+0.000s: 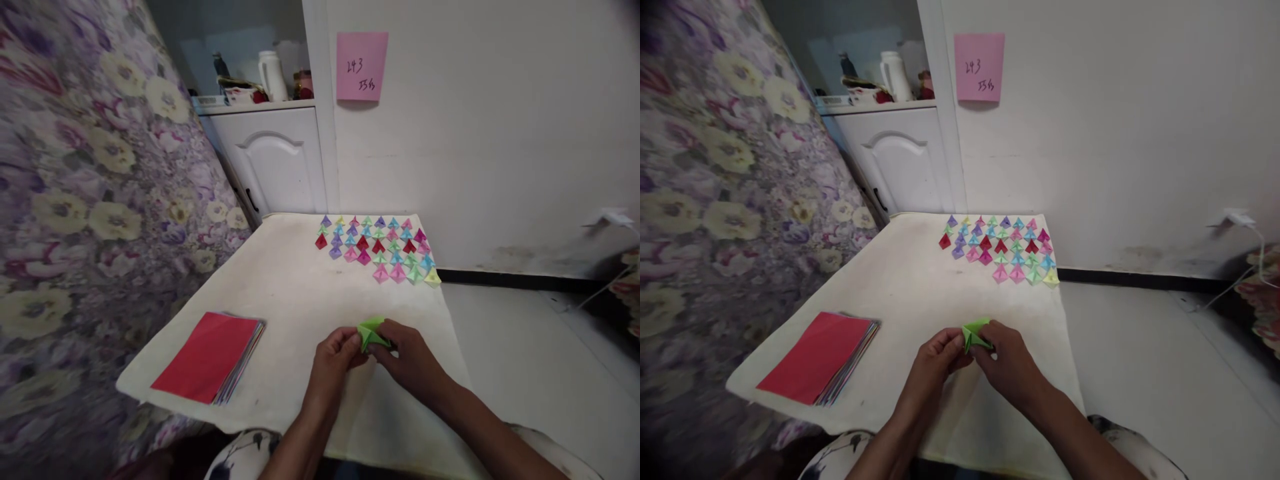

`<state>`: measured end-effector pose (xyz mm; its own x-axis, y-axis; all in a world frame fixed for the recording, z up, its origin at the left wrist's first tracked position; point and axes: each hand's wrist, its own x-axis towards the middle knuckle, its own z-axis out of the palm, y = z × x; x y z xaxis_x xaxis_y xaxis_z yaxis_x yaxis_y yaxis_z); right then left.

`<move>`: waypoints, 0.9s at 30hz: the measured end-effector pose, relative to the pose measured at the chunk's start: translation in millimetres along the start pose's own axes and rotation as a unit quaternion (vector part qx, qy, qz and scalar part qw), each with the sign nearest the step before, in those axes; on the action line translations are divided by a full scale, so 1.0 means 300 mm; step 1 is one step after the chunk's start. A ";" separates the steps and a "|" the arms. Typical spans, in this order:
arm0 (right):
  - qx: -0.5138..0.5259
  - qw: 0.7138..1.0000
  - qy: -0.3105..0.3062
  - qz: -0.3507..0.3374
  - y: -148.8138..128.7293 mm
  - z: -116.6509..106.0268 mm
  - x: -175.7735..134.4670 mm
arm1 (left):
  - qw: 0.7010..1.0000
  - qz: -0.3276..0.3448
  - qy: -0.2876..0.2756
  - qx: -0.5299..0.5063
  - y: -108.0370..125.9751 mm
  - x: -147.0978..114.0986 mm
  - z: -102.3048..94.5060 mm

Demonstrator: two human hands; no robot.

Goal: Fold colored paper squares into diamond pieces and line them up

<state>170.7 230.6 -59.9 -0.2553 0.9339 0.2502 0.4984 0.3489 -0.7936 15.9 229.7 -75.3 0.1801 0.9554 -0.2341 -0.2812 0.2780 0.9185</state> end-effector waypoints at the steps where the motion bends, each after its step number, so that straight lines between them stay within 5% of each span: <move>1: 0.003 1.000 -0.005 -0.002 -0.002 0.001 -0.001 | 1.000 -0.004 0.003 -0.003 -0.002 0.002 -0.001; 11: 0.080 0.990 0.019 0.111 -0.018 0.022 -0.014 | 0.999 -0.014 0.040 -0.030 -0.017 0.011 0.006; 27: 0.173 0.972 0.040 0.156 0.018 0.027 0.014 | 0.999 -0.030 0.035 0.009 -0.016 -0.007 0.034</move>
<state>165.6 235.8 -67.7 -0.0649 0.9979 -0.0009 0.2286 0.0140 -0.9734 26.4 225.4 -75.8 0.1289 0.9416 -0.3110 -0.2549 0.3345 0.9073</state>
